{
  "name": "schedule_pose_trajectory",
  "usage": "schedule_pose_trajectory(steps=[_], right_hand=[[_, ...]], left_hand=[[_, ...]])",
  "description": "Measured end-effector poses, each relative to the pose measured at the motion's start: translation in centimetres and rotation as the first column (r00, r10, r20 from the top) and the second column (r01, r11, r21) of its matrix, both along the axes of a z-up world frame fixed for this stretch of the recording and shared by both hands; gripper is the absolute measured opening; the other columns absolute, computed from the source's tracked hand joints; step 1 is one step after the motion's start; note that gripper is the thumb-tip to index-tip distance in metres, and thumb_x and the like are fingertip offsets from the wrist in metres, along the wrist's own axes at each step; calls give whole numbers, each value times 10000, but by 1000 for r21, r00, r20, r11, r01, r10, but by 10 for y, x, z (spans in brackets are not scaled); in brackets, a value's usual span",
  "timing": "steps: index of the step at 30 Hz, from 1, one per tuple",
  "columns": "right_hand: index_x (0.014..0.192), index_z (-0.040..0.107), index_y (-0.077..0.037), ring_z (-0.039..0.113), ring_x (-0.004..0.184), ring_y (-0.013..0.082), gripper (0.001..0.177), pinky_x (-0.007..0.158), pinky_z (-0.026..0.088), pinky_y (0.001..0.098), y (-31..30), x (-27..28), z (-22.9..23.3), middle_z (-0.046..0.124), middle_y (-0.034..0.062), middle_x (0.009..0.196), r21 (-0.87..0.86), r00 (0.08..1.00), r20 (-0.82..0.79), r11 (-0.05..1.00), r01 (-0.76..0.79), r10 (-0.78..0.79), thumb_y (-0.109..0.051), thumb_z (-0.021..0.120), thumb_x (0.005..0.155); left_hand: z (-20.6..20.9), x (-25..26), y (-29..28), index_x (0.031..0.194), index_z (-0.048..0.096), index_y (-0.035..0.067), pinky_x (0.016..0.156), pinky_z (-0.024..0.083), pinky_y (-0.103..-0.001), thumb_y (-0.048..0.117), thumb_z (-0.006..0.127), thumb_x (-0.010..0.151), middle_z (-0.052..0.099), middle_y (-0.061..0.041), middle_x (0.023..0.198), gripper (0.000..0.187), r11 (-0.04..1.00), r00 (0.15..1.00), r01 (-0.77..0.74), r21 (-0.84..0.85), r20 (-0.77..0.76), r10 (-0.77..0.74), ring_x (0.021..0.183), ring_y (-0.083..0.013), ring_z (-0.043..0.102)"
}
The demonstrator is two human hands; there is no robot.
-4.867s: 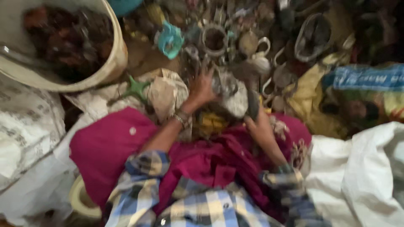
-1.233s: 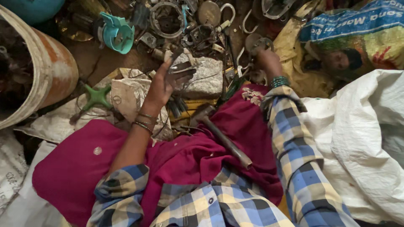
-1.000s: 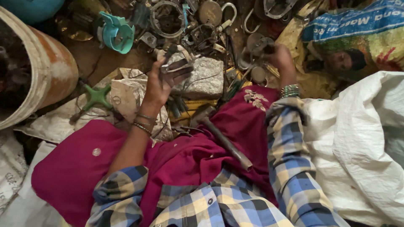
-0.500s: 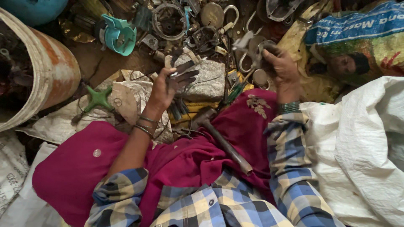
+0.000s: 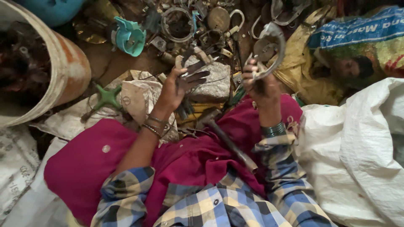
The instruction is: The person sits on the floor and uses a hammer and screwdriver to dismantle and reshape a metal part. They repeatedly strike the part on a stone block and pry it apart, handling the metal piece throughout the clip.
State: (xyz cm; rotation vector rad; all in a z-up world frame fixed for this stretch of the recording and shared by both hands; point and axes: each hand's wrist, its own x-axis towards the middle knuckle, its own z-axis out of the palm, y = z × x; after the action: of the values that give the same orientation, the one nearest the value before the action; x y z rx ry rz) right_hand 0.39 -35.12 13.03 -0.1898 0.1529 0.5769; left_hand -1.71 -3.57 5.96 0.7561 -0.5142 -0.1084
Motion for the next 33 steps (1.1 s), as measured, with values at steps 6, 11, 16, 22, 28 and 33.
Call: schedule_pose_trajectory(steps=[6,11,16,22,28,33], right_hand=[[1189,575,-16,589,928,197,169,790,555,342,27,-34,27,602,74,995,-496,958,281,845,200,-61,-154,600,1094],[1236,628,-14,637,1069,241,214,932,593,419,44,-64,60,656,127,1197,-672,916,382,643,367,-124,-105,659,1045],[1191,650,-33,602,1257,141,104,1056,503,293,66,-78,88,605,89,1477,-727,762,641,387,567,87,-62,628,1094],[1187,690,1,627,1173,141,193,1013,522,273,92,-85,103,627,100,1420,-686,648,727,186,704,227,75,664,1011],[1203,681,-17,717,1092,180,222,959,604,304,60,-106,94,701,109,1294,-640,622,759,38,768,193,87,634,1012],[1312,674,-3,651,1203,174,263,1042,519,295,-83,-141,119,686,68,1300,-417,476,875,-361,834,88,104,687,1071]], left_hand=[[28,8,-7,1420,496,-38,1200,436,-598,363,562,977,590,-222,1446,601,933,791,164,-321,-522,-319,1330,-461,572],[41,2,-12,1367,547,-82,1143,444,-628,363,574,938,608,-265,1412,618,893,763,232,-387,-498,-414,1283,-492,599],[37,-6,-19,1370,550,-102,1122,470,-611,281,570,908,617,-291,1374,600,863,708,298,-408,-512,-487,1268,-466,613],[15,-23,-12,1380,480,-15,1088,540,-483,-45,649,981,635,-221,1379,434,939,999,-19,343,37,7,1273,-352,678],[40,-22,-13,1572,400,102,1124,519,-372,159,564,1040,601,-165,1470,560,893,955,294,341,-139,-261,1330,-263,654],[65,-12,-8,1551,430,186,1074,560,-333,440,483,1032,669,-102,1410,580,899,856,421,121,-380,-350,1249,-192,690]])
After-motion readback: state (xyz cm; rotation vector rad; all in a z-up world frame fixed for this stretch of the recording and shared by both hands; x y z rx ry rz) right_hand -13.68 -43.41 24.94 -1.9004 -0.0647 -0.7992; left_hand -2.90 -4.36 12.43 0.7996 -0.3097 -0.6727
